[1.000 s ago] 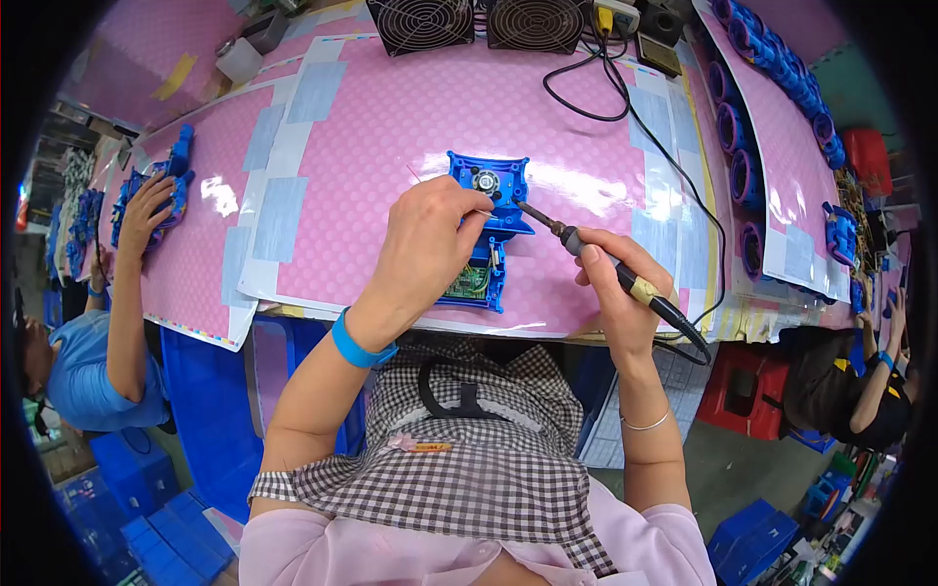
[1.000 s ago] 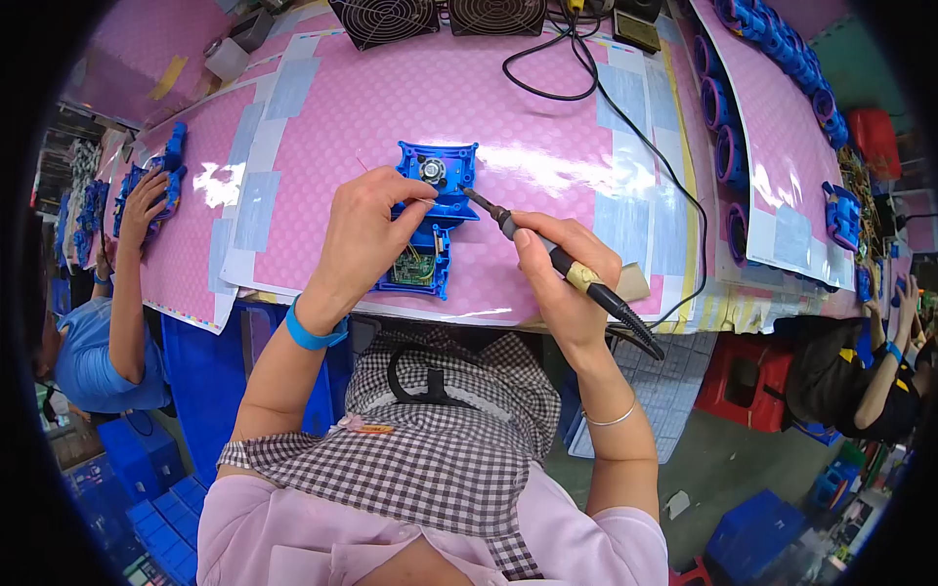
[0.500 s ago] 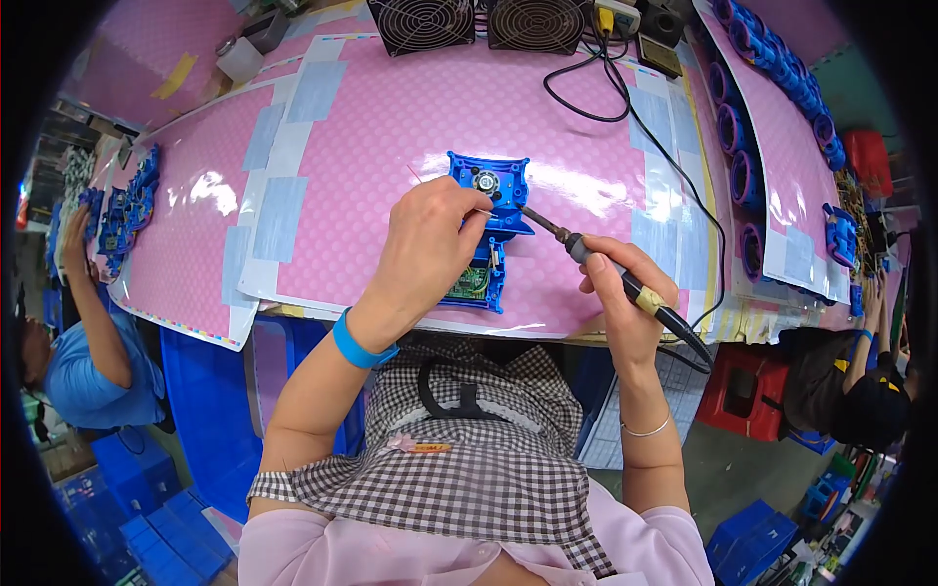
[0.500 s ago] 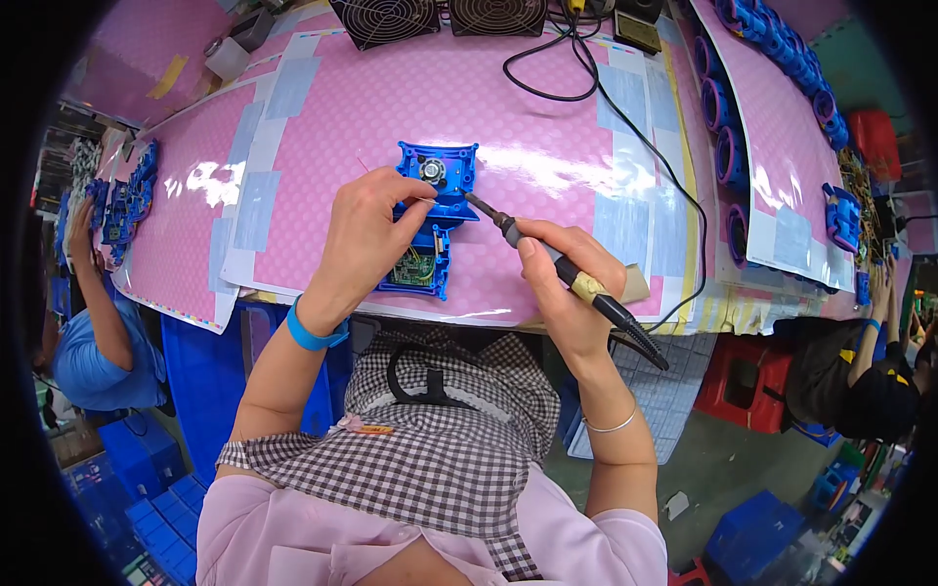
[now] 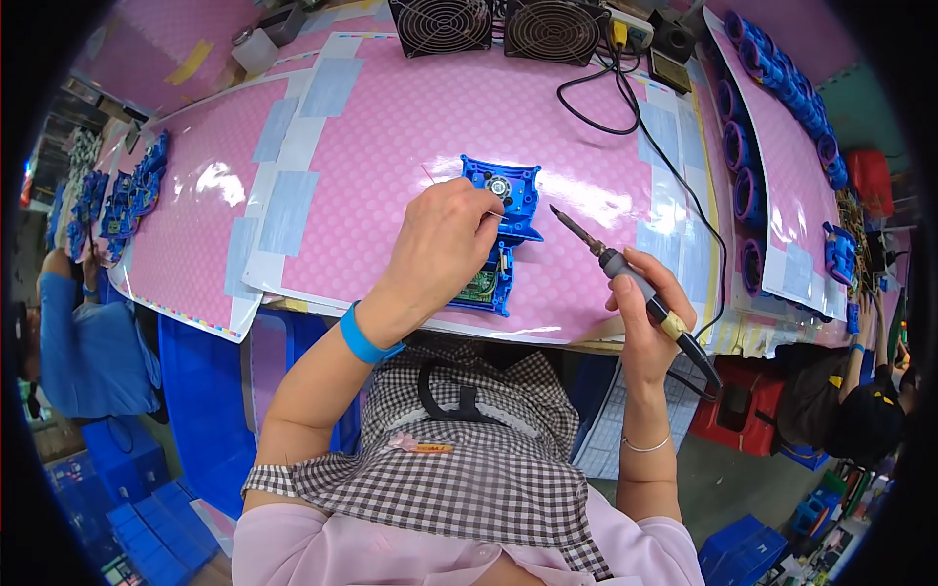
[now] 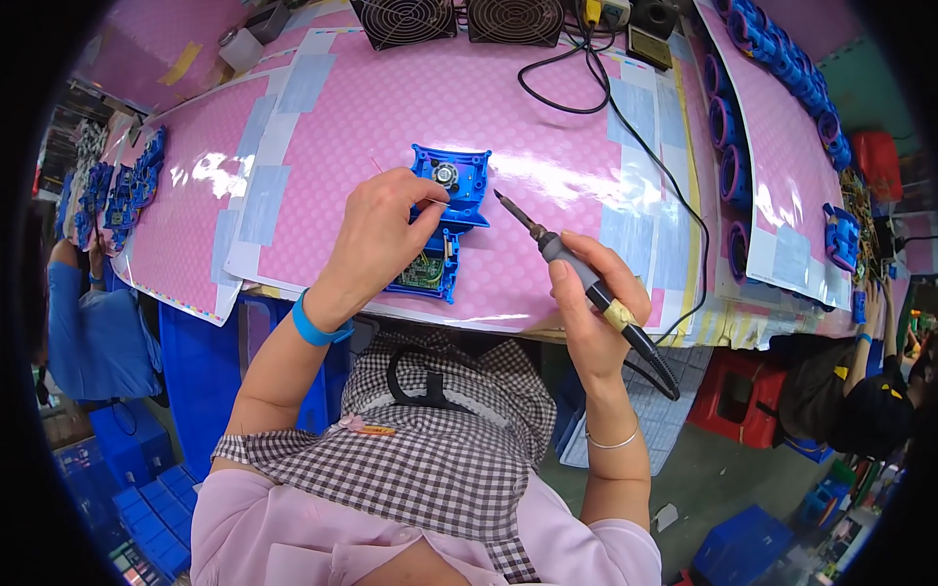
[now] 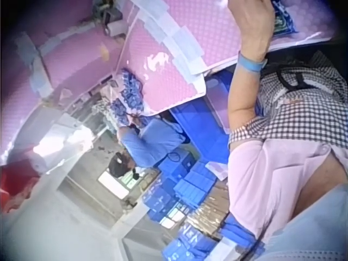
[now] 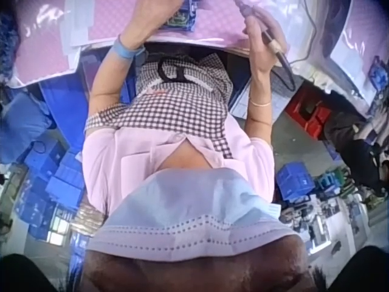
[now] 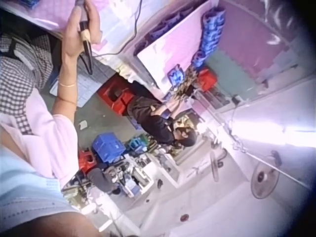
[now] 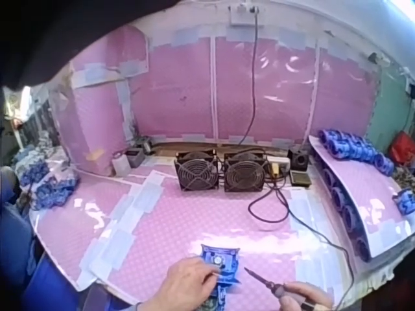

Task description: Soldering components onto circuit boards on an assembly line.

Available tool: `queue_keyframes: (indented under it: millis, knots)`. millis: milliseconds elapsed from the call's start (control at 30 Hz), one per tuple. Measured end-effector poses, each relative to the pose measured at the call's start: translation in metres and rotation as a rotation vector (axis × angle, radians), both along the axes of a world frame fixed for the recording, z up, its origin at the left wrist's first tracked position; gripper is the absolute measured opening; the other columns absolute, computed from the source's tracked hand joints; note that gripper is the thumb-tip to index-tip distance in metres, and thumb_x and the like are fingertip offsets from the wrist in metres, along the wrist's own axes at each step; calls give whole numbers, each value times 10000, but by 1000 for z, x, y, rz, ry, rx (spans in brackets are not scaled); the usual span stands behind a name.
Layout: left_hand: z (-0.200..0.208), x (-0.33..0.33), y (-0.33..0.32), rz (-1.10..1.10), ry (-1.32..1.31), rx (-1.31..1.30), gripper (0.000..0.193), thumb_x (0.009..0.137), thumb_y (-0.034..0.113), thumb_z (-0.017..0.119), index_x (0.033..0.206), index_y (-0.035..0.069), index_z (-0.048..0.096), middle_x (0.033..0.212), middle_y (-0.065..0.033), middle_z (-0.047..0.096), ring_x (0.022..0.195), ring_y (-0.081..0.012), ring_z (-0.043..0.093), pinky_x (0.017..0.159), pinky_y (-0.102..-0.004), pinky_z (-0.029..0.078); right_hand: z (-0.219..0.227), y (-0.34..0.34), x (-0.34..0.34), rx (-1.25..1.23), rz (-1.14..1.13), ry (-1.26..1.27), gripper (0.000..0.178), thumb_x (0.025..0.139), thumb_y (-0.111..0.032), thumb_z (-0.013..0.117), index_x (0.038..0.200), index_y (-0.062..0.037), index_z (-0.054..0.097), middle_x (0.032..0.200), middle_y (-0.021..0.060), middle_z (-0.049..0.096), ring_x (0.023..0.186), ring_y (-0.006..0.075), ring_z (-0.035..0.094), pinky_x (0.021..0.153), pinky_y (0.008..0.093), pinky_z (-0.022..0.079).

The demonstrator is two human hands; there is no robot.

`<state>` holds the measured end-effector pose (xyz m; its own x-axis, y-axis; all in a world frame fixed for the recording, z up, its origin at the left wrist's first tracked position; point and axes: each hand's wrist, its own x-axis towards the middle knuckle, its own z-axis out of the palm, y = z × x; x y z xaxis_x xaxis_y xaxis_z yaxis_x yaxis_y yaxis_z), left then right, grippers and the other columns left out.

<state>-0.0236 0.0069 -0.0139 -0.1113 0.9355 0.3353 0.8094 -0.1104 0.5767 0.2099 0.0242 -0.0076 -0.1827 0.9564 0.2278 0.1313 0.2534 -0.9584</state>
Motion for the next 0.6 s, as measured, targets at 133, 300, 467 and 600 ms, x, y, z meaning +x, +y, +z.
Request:
queue_keyframes:
  millis: [133, 300, 467, 600]
  knots:
    - [0, -1, 0, -13, 20, 11, 95, 774, 68, 662, 850, 26, 699, 747, -115, 630, 698, -273, 622, 630, -379, 482, -2, -2, 2, 10, -37, 67, 189, 834, -11, 670, 1018, 30, 672, 816, 69, 660, 627, 92, 604, 545, 199, 444]
    - [5, 1, -1, -19, -15, -29, 90, 782, 58, 614, 806, 8, 685, 722, -154, 582, 743, -328, 601, 689, -441, 481, -2, 1, 0, 27, -3, 60, 177, 839, 0, 658, 1011, 41, 670, 816, 77, 645, 615, 95, 597, 544, 201, 441]
    - [14, -21, -15, 132, -152, 188, 108, 807, 92, 693, 891, 28, 717, 679, -60, 554, 593, -157, 501, 560, -286, 408, 4, 1, 1, 31, -14, 22, 194, 859, -28, 639, 1025, 71, 657, 818, 109, 662, 631, 130, 599, 596, 227, 464]
    - [-5, -57, -39, 407, -336, -28, 156, 813, 136, 715, 905, 10, 722, 702, -67, 599, 597, -118, 511, 536, -282, 405, 7, 1, 2, 46, 11, 28, 183, 857, -16, 632, 1015, 73, 658, 819, 115, 661, 635, 133, 601, 598, 230, 465]
